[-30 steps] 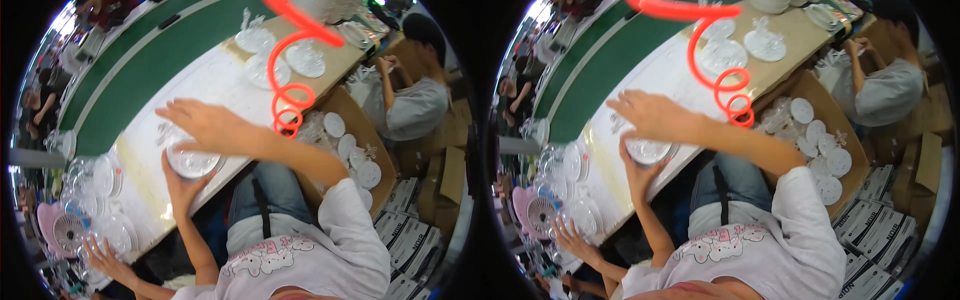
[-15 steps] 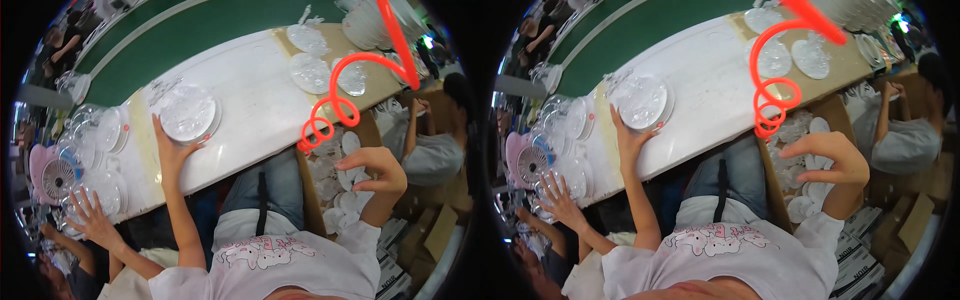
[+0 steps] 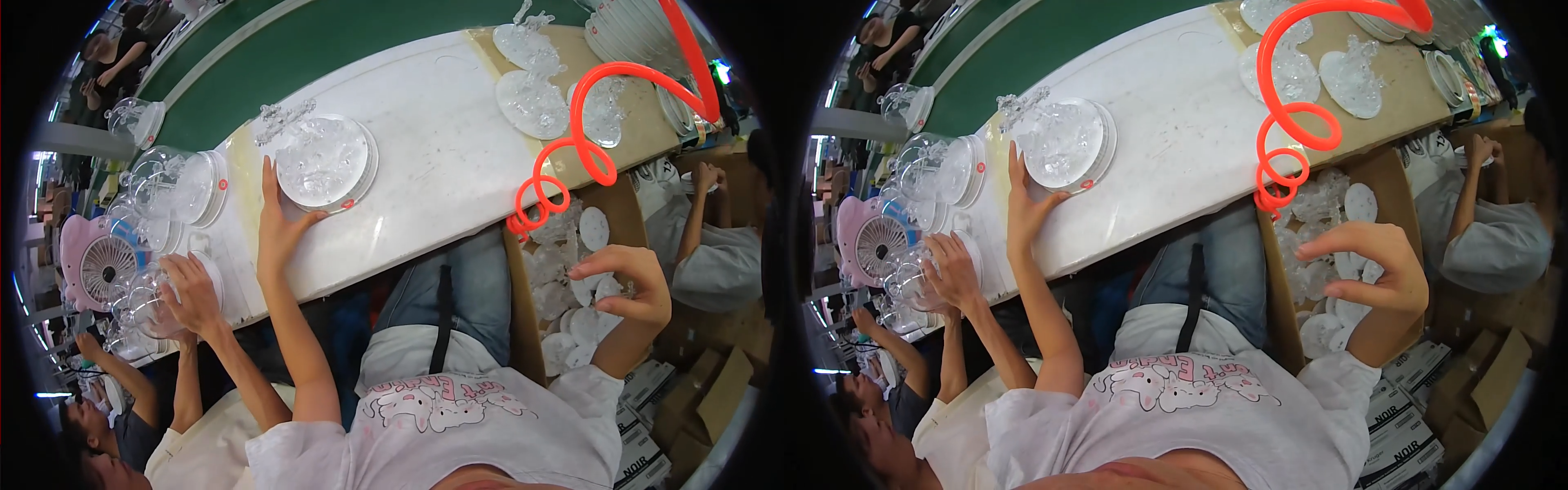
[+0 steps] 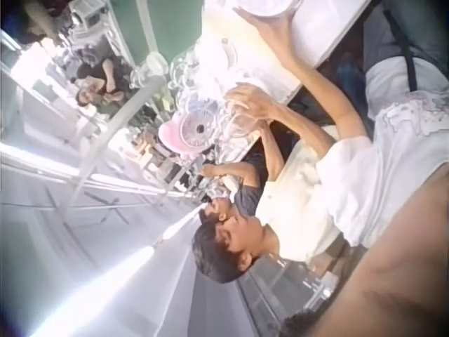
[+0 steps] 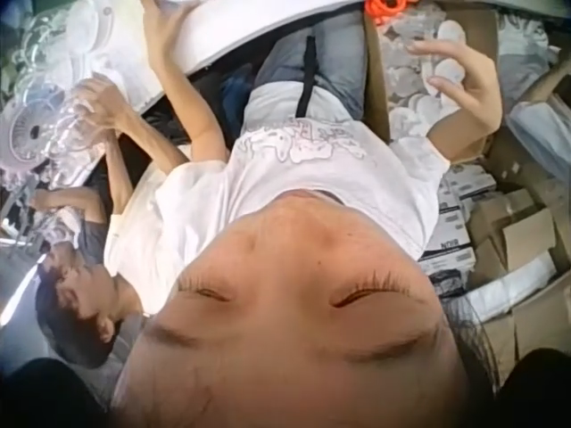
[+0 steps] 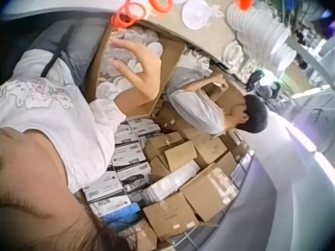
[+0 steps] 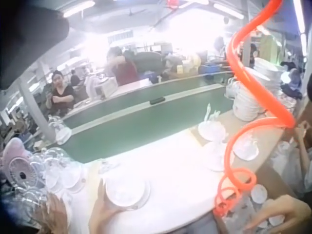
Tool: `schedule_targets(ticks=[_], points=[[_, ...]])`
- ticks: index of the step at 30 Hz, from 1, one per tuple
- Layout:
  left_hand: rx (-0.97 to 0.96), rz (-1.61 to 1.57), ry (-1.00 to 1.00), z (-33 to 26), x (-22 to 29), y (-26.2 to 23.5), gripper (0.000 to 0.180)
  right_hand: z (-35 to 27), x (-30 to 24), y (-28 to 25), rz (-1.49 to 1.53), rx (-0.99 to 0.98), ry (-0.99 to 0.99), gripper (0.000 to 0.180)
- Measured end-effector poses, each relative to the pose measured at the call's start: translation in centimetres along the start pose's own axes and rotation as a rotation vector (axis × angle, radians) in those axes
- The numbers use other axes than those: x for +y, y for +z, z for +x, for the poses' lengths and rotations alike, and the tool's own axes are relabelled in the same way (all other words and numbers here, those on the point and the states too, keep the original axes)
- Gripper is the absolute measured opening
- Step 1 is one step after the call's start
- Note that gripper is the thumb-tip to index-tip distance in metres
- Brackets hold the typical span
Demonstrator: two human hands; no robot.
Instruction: The recorder uses an air duster to clean plastic light components and assembles them into circular bases on a factory assembly line.
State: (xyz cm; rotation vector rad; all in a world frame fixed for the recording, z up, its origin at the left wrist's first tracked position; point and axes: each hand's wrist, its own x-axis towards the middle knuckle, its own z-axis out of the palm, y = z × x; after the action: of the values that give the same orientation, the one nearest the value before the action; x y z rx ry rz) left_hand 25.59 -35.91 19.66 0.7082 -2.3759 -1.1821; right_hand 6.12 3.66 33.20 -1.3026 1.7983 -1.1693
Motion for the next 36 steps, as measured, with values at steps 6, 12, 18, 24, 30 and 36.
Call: schedule_targets(ticks=[6, 12, 18, 24, 30, 36], points=[[-0.065, 0.001, 0.077, 0.5, -0.3, -1.2, 0.108, -0.1, 0.2, 0.4, 0.008, -0.001, -0.018, 0.042], [-0.092, 0.006, 0.028, 0.7, -0.9, -2.9, 0.098, 0.4, 0.4, 0.8, 0.032, -0.023, -0.027, 0.042], [0.073, 0.189, 0.090, -0.4, -0.8, -2.5, 0.090, -0.7, 0.1, 0.0, 0.076, 0.067, 0.075, 0.043], [0.106, 0.126, 0.075, -0.2, -2.1, -2.0, 0.095, 0.1, 1.7, -3.4, 0.100, 0.320, 0.110, 0.031], [0.101, 0.009, 0.093, 0.5, -0.7, -1.3, 0.093, 3.4, 6.4, -15.2, -0.721, 0.908, 0.060, 0.028], [0.336, 0.519, 0.078, -2.1, -2.2, -3.2, 0.072, 10.7, 12.1, -29.1, -1.526, 1.107, -0.106, 0.033]])
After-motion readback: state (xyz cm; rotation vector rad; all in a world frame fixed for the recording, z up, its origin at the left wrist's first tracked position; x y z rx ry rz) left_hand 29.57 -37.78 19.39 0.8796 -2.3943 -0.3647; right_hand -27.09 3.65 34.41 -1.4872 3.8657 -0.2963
